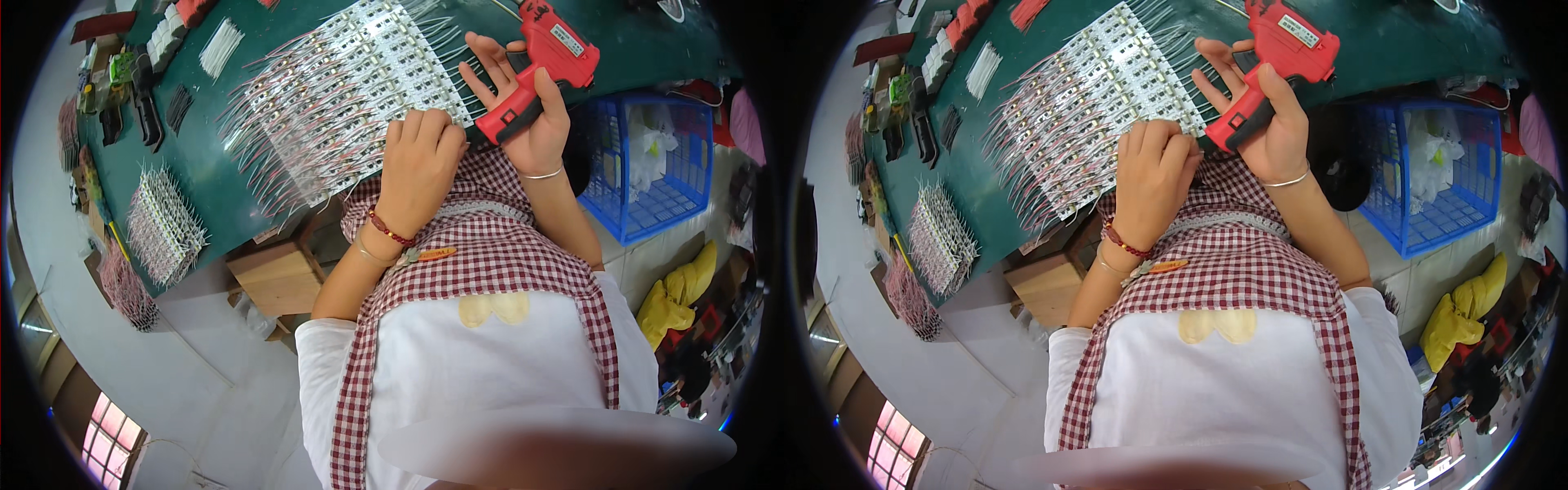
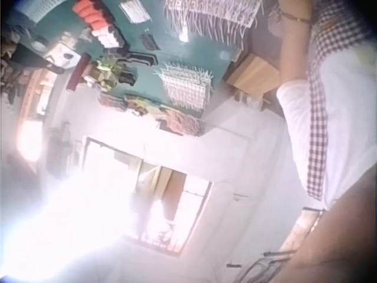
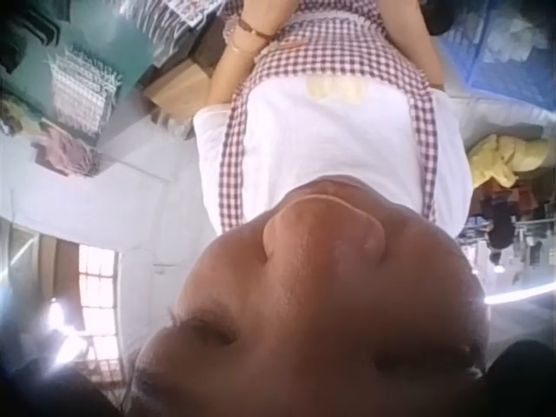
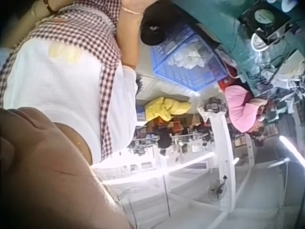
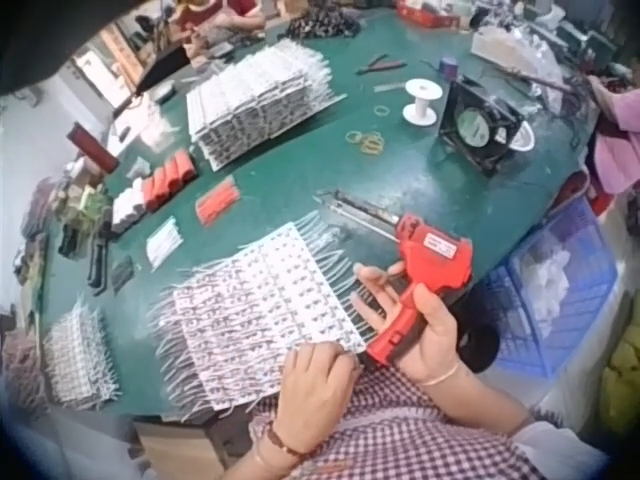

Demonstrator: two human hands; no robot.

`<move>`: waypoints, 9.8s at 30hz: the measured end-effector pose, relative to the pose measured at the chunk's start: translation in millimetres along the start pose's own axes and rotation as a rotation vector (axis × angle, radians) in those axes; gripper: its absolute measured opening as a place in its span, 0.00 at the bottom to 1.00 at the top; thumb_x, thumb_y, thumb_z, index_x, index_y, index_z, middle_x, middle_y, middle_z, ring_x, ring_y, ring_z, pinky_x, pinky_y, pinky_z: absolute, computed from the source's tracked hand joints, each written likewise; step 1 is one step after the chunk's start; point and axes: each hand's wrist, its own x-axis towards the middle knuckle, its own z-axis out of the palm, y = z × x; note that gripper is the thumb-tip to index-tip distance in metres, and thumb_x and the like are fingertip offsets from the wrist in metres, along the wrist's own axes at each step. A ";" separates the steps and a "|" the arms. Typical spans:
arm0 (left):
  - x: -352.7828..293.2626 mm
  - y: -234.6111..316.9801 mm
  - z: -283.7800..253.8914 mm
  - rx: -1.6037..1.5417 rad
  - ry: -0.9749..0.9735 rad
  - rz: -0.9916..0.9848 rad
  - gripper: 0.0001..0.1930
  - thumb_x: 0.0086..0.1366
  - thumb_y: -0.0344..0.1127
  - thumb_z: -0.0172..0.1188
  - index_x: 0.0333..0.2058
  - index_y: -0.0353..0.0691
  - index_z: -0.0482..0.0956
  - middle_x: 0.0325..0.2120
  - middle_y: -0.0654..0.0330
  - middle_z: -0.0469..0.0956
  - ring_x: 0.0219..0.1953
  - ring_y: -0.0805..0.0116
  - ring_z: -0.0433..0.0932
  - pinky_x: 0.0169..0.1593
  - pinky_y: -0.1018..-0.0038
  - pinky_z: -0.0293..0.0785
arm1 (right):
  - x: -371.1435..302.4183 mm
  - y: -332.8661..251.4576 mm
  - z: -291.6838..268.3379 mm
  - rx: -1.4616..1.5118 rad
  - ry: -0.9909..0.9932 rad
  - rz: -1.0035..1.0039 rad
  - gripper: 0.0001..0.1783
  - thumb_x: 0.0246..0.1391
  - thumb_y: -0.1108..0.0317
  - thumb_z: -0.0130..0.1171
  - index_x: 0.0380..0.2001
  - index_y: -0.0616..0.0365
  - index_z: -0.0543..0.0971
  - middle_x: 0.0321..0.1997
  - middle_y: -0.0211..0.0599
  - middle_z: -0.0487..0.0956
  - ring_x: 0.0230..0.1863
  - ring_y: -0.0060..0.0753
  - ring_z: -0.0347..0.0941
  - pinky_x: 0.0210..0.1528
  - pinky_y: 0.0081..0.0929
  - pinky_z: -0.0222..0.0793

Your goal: The person solders red and white wires onto an electronic component grid using a soldering iron gun and solder from a spool.

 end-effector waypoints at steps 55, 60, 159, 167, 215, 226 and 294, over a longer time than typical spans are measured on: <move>155.3 -227.9 -74.0 0.195 0.068 0.015 0.08 0.56 0.34 0.62 0.29 0.37 0.75 0.31 0.56 0.73 0.38 0.54 0.71 0.43 0.63 0.69 | 3.1 -47.1 42.1 -0.120 0.091 0.033 0.20 0.61 0.59 0.50 0.52 0.57 0.66 0.58 0.51 0.68 0.71 0.51 0.48 0.66 0.68 0.43; 149.7 -226.1 -65.2 0.240 0.054 0.042 0.06 0.58 0.33 0.59 0.31 0.38 0.74 0.30 0.56 0.73 0.38 0.55 0.71 0.42 0.63 0.68 | 3.3 -50.0 46.2 -0.117 0.076 0.025 0.21 0.61 0.58 0.50 0.52 0.56 0.66 0.59 0.51 0.67 0.71 0.51 0.48 0.66 0.69 0.42; 126.0 -159.3 -76.7 -0.020 -0.058 0.425 0.12 0.50 0.25 0.59 0.36 0.40 0.79 0.25 0.60 0.66 0.28 0.63 0.70 0.30 0.70 0.69 | -11.1 -28.5 86.7 -1.057 0.400 0.220 0.13 0.52 0.74 0.63 0.42 0.61 0.77 0.25 0.25 0.75 0.21 0.14 0.67 0.22 0.16 0.62; 128.7 -160.3 -76.0 -0.053 -0.061 0.412 0.13 0.48 0.25 0.60 0.35 0.42 0.80 0.25 0.61 0.67 0.28 0.63 0.70 0.32 0.69 0.69 | -13.7 -29.7 85.1 -1.060 0.356 0.229 0.07 0.54 0.73 0.61 0.36 0.62 0.75 0.25 0.27 0.74 0.21 0.15 0.67 0.23 0.16 0.63; 121.2 -149.2 -72.3 -0.068 -0.093 0.428 0.12 0.48 0.23 0.61 0.34 0.41 0.81 0.24 0.62 0.68 0.27 0.65 0.70 0.32 0.71 0.68 | -37.5 -34.7 58.1 -1.295 0.268 0.252 0.12 0.49 0.71 0.65 0.38 0.61 0.80 0.32 0.31 0.80 0.31 0.20 0.74 0.36 0.22 0.70; 123.6 -148.9 -74.6 0.079 -0.094 0.503 0.11 0.49 0.27 0.61 0.34 0.43 0.80 0.25 0.64 0.69 0.29 0.67 0.70 0.35 0.72 0.66 | -37.9 -39.8 62.4 -1.232 0.137 0.196 0.21 0.60 0.56 0.55 0.39 0.67 0.73 0.22 0.35 0.71 0.21 0.21 0.66 0.26 0.21 0.65; 104.6 -123.0 -67.2 0.011 -0.119 0.350 0.08 0.50 0.27 0.55 0.30 0.38 0.77 0.28 0.59 0.68 0.35 0.62 0.69 0.41 0.68 0.68 | -58.5 -42.0 46.3 -1.239 0.218 0.212 0.10 0.54 0.72 0.61 0.39 0.62 0.77 0.32 0.30 0.77 0.32 0.20 0.71 0.36 0.20 0.67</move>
